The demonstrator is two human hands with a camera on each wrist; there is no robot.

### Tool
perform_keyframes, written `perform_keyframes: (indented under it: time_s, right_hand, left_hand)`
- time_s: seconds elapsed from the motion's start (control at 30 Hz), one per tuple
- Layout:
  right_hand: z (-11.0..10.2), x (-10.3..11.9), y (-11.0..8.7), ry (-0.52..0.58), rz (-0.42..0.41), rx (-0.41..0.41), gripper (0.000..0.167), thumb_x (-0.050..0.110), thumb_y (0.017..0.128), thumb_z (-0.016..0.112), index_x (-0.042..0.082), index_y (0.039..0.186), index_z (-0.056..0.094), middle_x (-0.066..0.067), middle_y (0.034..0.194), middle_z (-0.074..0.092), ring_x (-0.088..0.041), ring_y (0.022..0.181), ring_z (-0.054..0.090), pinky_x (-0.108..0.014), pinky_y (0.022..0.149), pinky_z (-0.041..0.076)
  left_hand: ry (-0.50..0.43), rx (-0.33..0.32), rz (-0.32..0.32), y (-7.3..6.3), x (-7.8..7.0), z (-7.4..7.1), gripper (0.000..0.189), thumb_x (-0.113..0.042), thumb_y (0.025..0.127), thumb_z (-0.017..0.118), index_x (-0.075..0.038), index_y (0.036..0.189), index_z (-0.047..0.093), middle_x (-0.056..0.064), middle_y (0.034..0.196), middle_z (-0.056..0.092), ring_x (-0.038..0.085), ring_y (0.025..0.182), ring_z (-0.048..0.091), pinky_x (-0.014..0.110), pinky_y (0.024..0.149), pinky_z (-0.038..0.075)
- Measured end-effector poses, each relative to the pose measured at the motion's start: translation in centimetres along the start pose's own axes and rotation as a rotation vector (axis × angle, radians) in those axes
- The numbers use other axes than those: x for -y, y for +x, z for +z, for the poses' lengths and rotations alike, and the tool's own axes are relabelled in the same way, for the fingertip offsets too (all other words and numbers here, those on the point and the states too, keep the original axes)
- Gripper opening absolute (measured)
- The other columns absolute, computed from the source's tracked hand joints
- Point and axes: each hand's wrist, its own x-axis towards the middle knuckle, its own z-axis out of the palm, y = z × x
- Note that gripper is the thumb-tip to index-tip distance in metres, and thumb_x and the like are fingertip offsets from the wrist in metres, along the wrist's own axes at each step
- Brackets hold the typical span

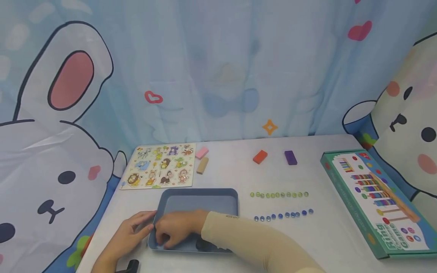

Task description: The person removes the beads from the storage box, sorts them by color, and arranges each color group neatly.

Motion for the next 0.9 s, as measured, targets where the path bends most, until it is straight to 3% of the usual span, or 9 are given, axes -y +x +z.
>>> perform_keyframes:
  time_s: [0.2,0.37,0.63,0.9]
  right_hand:
    - [-0.3,0.0,0.5,-0.008,0.07,-0.092,0.014,0.032,0.091,0.082,0.021,0.1,0.081,0.014,0.094,0.068,0.011,0.081,0.054,0.001,0.073,0.043]
    - [-0.4,0.2,0.6,-0.031,0.091,-0.11,0.01,0.03,0.09,0.083,0.022,0.097,0.082,0.016,0.091,0.067,0.01,0.078,0.052,0.001,0.069,0.042]
    - [0.5,0.2,0.5,-0.031,0.08,-0.12,0.01,0.032,0.091,0.083,0.022,0.094,0.082,0.015,0.091,0.068,0.01,0.077,0.053,0.001,0.068,0.041]
    - [0.6,0.0,0.6,-0.003,0.085,-0.119,0.004,0.026,0.091,0.081,0.022,0.091,0.081,0.015,0.088,0.067,0.011,0.076,0.051,0.001,0.067,0.041]
  left_hand:
    - [-0.033,-0.005,0.031,0.0,0.0,0.0,0.046,-0.027,0.095,0.079,-0.018,0.139,0.069,-0.006,0.137,0.07,0.017,0.133,0.062,0.028,0.115,0.051]
    - [-0.04,-0.011,0.061,-0.2,-0.1,0.0,0.046,-0.025,0.095,0.078,-0.015,0.139,0.069,-0.001,0.136,0.071,0.019,0.131,0.064,0.021,0.112,0.051]
    - [-0.054,-0.002,0.059,-0.3,-0.4,0.0,0.045,-0.029,0.096,0.077,-0.017,0.138,0.069,-0.002,0.136,0.071,0.024,0.133,0.063,0.031,0.113,0.053]
    - [-0.05,0.0,0.032,-0.3,-0.5,0.0,0.044,-0.028,0.096,0.077,-0.017,0.138,0.069,-0.002,0.136,0.071,0.024,0.133,0.063,0.028,0.113,0.052]
